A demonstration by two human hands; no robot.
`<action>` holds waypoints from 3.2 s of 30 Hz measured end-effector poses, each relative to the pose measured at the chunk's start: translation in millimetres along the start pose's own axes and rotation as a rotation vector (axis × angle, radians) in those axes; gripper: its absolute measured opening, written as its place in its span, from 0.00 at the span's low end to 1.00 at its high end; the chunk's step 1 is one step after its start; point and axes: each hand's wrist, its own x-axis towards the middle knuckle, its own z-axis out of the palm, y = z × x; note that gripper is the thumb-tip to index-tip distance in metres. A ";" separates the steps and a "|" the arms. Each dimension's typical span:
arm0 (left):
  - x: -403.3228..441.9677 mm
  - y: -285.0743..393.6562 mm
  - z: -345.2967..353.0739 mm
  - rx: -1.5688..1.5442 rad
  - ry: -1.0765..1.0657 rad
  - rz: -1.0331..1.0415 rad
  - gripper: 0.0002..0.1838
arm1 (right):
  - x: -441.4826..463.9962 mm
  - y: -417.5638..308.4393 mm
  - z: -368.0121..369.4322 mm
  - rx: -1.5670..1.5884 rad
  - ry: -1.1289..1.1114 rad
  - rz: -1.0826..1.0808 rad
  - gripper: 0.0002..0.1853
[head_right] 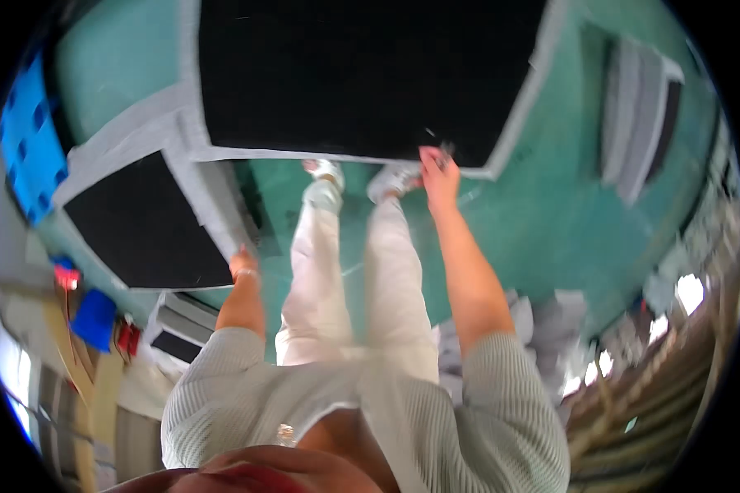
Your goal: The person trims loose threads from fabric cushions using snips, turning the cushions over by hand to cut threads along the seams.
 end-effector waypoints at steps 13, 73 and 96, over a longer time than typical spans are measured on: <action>-16.7 245.1 -224.1 -0.121 0.991 0.967 0.24 | 113.1 62.3 -9.0 -0.797 0.461 -0.216 0.14; -479.4 344.4 -225.5 -0.523 0.106 1.380 0.20 | 0.9 49.3 -211.1 0.226 0.117 0.341 0.40; -841.5 450.4 -60.2 -0.064 0.120 2.414 0.23 | -181.6 -269.0 -404.7 -0.625 0.670 -0.941 0.25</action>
